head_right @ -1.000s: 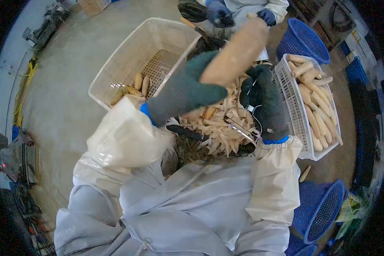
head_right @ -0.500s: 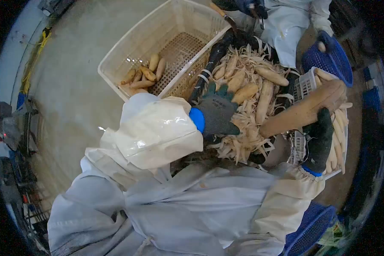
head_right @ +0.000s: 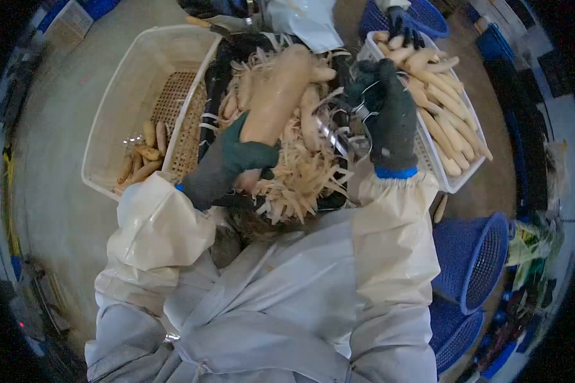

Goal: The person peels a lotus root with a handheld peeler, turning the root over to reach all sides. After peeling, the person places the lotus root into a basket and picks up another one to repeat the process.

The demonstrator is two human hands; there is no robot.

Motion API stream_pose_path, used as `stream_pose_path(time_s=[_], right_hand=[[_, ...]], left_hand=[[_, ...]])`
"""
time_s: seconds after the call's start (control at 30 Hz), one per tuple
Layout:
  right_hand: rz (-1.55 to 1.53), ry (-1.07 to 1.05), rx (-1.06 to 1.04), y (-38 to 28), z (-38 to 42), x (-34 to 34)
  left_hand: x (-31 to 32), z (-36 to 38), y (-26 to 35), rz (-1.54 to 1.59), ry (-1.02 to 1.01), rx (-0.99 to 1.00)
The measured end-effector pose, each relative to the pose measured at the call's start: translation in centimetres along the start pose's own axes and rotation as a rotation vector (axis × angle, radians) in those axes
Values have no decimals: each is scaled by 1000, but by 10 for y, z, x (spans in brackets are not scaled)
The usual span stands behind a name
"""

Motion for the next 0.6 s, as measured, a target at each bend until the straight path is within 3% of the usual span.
stream_pose_path(time_s=[0.07,0.13,0.17,0.2,0.4,0.47,0.53,0.6], right_hand=[[17,108,-103,-1,-4,-7],[66,79,-190,6,-1,-11],[-33,160,-108,5,9,10],[200,66,-210,1,19,26],[201,21,-188,-5,22,26],[1260,-85,-896,1,-4,-16],[1294,128,-895,11,-29,-64],[515,358,-574,8,-54,-98]], left_hand=[[1,2,-2,-87,52,68],[8,7,-1,-56,8,-40],[12,7,0,-3,-64,-136],[15,9,1,49,-135,-234],[27,22,-2,8,-229,-380],[29,29,3,-102,-230,-337],[26,31,0,-89,-231,-344],[22,33,0,-115,-278,-352]])
Point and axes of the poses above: each hand's wrist, its own z-axis away from the middle knuckle, its own x-axis out of the palm, y = z × x, the point moved 1 cm from there along -z, towards the middle knuckle, and after that the axes turned 9 degrees about -x, right-handed, at the moved point
